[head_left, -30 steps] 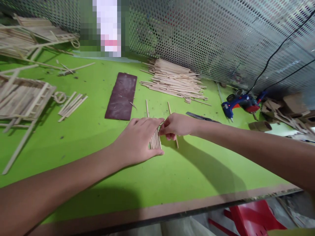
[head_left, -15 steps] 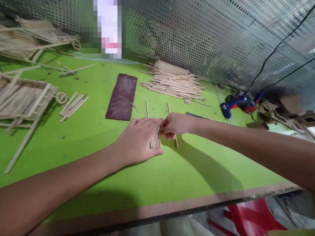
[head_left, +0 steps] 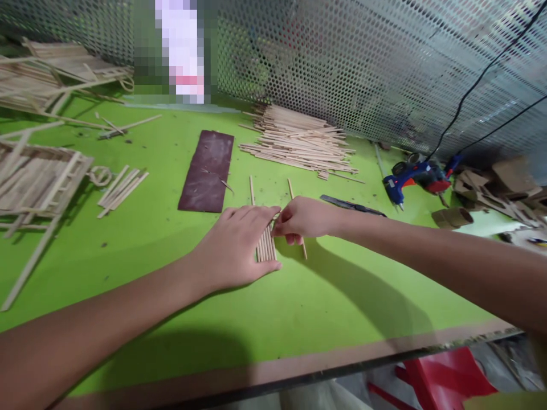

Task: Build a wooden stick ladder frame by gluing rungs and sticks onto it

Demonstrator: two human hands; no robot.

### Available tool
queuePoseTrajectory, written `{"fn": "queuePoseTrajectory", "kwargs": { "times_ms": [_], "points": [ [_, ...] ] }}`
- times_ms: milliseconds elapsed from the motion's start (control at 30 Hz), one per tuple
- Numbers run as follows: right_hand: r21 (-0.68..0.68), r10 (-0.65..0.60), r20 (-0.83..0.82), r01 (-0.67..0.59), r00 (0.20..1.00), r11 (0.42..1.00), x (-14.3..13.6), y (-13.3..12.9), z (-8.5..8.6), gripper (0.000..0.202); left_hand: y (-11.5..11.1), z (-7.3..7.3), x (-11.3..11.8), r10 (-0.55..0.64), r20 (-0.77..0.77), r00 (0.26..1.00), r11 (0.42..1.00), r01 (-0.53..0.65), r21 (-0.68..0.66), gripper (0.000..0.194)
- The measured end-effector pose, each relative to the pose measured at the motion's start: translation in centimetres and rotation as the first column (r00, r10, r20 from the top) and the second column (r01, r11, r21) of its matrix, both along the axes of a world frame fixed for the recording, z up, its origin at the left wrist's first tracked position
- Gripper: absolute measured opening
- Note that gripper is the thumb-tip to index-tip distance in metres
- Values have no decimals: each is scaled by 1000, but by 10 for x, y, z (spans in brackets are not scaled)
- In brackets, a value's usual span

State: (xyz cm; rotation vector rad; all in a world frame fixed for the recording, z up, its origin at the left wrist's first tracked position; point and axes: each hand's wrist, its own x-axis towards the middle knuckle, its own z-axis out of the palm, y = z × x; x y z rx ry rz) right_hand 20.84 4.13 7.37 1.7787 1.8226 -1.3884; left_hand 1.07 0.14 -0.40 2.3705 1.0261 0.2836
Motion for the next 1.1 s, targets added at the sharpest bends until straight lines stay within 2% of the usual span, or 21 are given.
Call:
{"fn": "queuePoseTrajectory", "kwargs": {
  "times_ms": [67,100,133,200,300,367,400,467,567,700,933,1100],
  "points": [
    [113,44,-10,-43,999,993,9,-8,-2,31,0,3,-1,-9,-5,1000,1000,9,5,97],
    [214,75,-6,-72,997,974,15,-13,-5,29,0,4,-2,-12,-5,1000,1000,12,8,95],
    [348,116,6,-110,993,931,22,-19,-9,26,0,4,-2,-11,-4,1000,1000,11,10,93],
    [594,244,18,-206,970,778,35,-30,-24,25,0,5,-1,-2,-1,1000,1000,2,13,93],
    [853,431,56,-267,900,448,51,-41,-54,25,1,7,0,27,-31,999,1000,-27,5,96],
    [935,533,92,-256,841,244,57,-44,-72,26,1,10,1,48,-65,997,999,-48,1,99],
    [954,569,105,-243,816,173,59,-44,-79,27,1,10,2,56,-77,995,998,-56,1,100],
    [971,619,124,-223,775,85,60,-42,-87,31,1,9,1,66,-91,994,998,-66,6,100],
    [972,657,139,-228,741,52,61,-40,-89,36,-2,1,-2,84,-89,992,996,-81,43,99],
    [959,658,164,-276,735,69,61,-41,-87,37,-7,-11,-6,72,-55,996,991,-66,114,96],
    [959,655,171,-278,736,62,60,-40,-85,36,-9,-3,-8,49,-55,997,992,-42,123,92],
    [969,656,158,-244,738,41,62,-40,-84,33,-6,-10,-8,65,-60,996,992,-58,111,93]
  ]
}}
